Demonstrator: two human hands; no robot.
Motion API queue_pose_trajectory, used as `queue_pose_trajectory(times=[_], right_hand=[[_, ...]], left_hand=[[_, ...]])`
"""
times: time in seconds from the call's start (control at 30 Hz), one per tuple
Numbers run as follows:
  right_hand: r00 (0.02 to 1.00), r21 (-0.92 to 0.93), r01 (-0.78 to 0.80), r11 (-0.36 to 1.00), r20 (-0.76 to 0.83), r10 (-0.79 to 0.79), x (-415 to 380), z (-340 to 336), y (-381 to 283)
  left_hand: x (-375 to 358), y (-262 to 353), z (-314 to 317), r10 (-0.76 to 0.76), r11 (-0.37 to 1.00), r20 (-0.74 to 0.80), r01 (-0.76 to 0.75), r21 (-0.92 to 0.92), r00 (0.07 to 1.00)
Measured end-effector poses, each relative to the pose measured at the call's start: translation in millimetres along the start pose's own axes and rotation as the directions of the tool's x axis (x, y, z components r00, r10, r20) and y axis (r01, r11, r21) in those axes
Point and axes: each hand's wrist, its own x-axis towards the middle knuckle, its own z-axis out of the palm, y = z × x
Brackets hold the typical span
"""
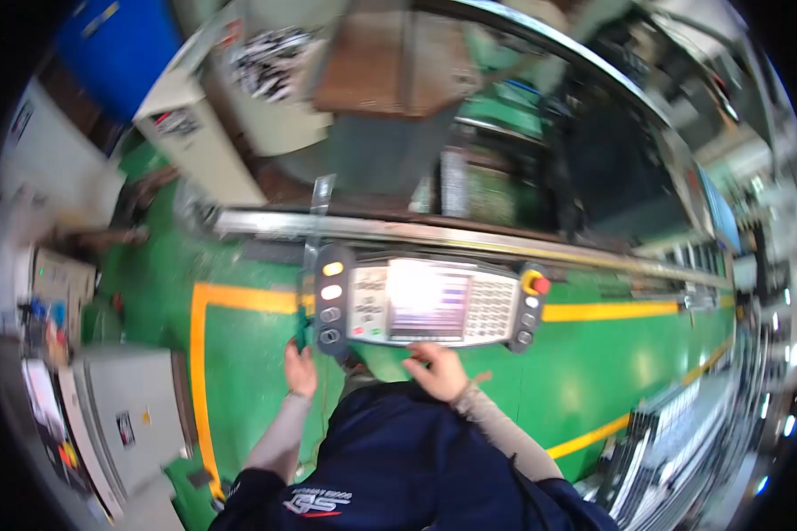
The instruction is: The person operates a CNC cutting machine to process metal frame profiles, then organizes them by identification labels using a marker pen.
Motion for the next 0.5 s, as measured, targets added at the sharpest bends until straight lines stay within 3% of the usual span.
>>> queue_pose_trajectory(times=[0.07, 0.13, 0.2, 0.27, 0.33, 0.37, 0.4, 0.43, 0.47, 0.5], right_hand=[[0.999, 0.025, 0.047, 0.999, 0.011, -0.048, -14.7, -15.2, 16.5], [0.995, -0.002, 0.100, 0.995, 0.014, -0.100, -27.0, -44.0, 26.5], [0.989, -0.022, 0.140, 0.990, -0.037, -0.140, -42.0, -75.4, 48.8], [0.976, -0.023, 0.172, 0.985, -0.128, -0.174, -63.7, -109.9, 83.0], [0.961, 0.010, 0.148, 0.989, -0.236, -0.142, -93.7, -157.5, 109.2], [0.948, 0.036, 0.131, 0.991, -0.298, -0.115, -111.1, -178.8, 125.4], [0.938, 0.041, 0.094, 0.995, -0.338, -0.075, -129.1, -197.8, 151.6], [0.910, 0.018, 0.050, 0.999, -0.412, -0.038, -147.7, -215.5, 175.3], [0.881, 0.017, 0.000, 1.000, -0.473, 0.008, -170.2, -237.0, 190.4], [0.854, 0.004, -0.053, 0.999, -0.518, 0.048, -193.5, -260.9, 203.1]], left_hand=[[-6.2, -17.8, 23.3, -0.094, 0.989, 0.003, 0.093, 0.116, 0.996], [-7.6, -16.7, 38.2, -0.061, 0.994, 0.031, 0.064, -0.093, 0.998], [-16.9, -30.2, 65.8, -0.163, 0.979, -0.011, 0.161, -0.126, 0.987], [-42.5, -12.9, 88.9, -0.383, 0.868, 0.071, 0.332, 0.368, 0.921], [-65.9, -11.0, 125.4, -0.337, 0.898, 0.479, 0.123, 0.423, 0.810], [-86.9, 25.6, 144.4, -0.283, 0.924, 0.578, 0.056, 0.378, 0.765], [-103.7, 45.2, 172.7, -0.153, 0.976, 0.671, 0.003, 0.219, 0.726], [-130.2, 132.5, 184.6, -0.126, 0.992, 0.732, 0.078, 0.099, 0.670], [-139.8, 164.2, 214.5, -0.110, 0.985, 0.815, 0.169, 0.014, 0.569], [-154.4, 218.4, 238.9, 0.024, 0.992, 0.857, 0.093, -0.083, 0.514]])
